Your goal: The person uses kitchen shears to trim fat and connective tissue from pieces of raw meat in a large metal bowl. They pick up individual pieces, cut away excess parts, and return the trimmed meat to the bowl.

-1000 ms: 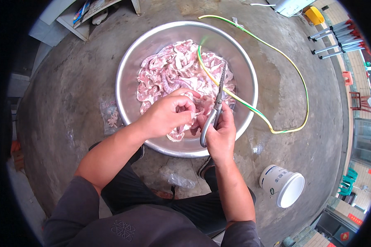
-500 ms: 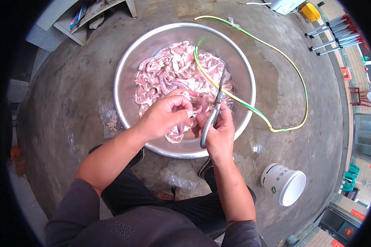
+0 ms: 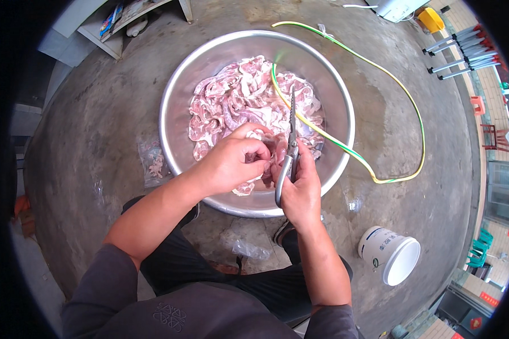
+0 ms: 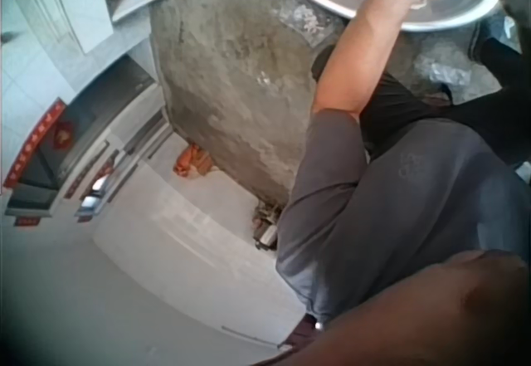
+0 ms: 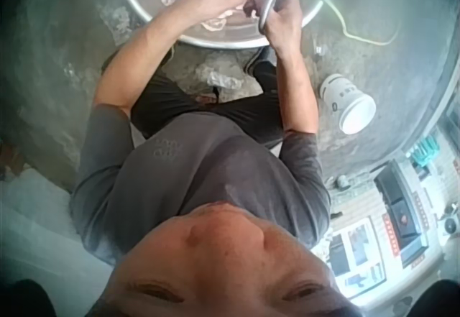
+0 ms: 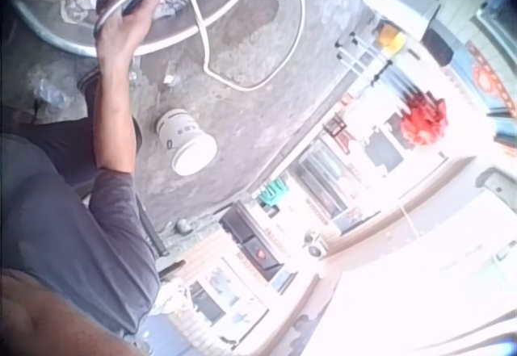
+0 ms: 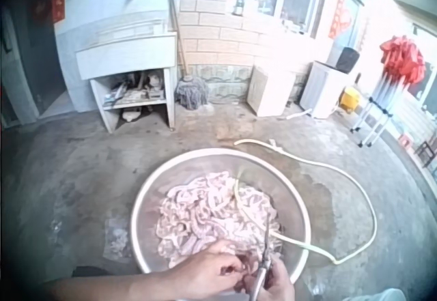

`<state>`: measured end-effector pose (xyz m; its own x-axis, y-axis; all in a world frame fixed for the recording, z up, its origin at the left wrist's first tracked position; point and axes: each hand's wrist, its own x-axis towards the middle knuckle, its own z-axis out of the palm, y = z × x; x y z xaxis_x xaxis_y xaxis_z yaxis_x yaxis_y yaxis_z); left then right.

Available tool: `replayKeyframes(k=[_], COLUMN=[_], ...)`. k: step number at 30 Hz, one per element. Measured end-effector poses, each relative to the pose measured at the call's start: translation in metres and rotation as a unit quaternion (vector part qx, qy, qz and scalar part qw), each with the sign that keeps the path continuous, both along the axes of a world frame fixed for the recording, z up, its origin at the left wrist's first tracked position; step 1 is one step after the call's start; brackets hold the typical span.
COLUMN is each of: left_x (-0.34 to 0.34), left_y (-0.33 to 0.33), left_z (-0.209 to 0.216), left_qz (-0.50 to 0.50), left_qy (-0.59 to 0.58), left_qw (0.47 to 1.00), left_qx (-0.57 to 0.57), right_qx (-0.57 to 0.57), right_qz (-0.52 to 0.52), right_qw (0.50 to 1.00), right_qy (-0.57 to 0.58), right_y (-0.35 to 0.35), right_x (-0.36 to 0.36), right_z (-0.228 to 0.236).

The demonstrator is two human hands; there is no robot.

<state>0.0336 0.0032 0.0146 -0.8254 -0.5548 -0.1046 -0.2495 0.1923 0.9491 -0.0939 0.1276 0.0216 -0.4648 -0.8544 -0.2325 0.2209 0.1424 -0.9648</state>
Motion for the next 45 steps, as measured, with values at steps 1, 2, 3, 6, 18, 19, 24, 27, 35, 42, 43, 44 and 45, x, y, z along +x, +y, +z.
replayKeyframes(k=[1,2,3,6,18,19,24,27,35,42,43,44,45], left_x=[0.0,0.001,0.002,0.002,0.008,0.008,0.01,0.009,0.001,-0.005,-0.005,-0.005,-0.004], left_y=[0.0,-0.002,-0.006,-0.008,-0.045,-0.045,-0.045,-0.042,-0.019,-0.003,-0.006,-0.008,-0.009], left_z=[0.001,0.0,-0.003,-0.008,-0.01,-0.013,-0.015,-0.013,-0.006,-0.023,-0.018,-0.015,-0.015], left_qz=[0.002,-0.005,-0.012,-0.021,0.177,0.188,0.219,0.221,0.183,0.155,0.153,0.151,0.152], left_qy=[-0.006,0.001,0.008,0.025,0.108,0.121,0.161,0.163,0.151,0.146,0.138,0.13,0.115], left_qw=[1.0,1.0,0.999,0.998,0.977,0.972,0.962,0.961,0.971,0.977,0.978,0.98,0.981], left_qx=[0.004,0.018,0.032,0.052,0.05,0.068,0.031,0.041,0.004,-0.029,-0.024,-0.018,-0.035], right_qx=[-0.001,-0.002,0.006,0.02,-0.007,0.01,0.05,0.052,0.047,-0.053,-0.061,-0.068,-0.053], right_qz=[0.005,0.01,0.01,0.007,0.128,0.153,0.187,0.198,0.147,0.048,0.028,0.008,-0.029], right_qw=[1.0,1.0,1.0,1.0,0.983,0.977,0.961,0.957,0.966,0.964,0.973,0.98,0.991], right_qy=[-0.006,-0.012,-0.01,-0.015,-0.135,-0.149,-0.198,-0.205,-0.208,-0.257,-0.223,-0.188,-0.122], right_y=[0.001,0.002,0.002,0.003,0.021,0.02,0.019,0.019,0.013,0.01,0.011,0.011,0.01], right_x=[-0.002,-0.004,-0.006,-0.011,-0.009,-0.004,0.003,0.002,0.002,-0.021,-0.03,-0.038,-0.043], right_z=[-0.002,-0.003,-0.003,-0.005,-0.003,0.0,0.0,0.0,-0.002,-0.003,0.0,0.002,0.002])
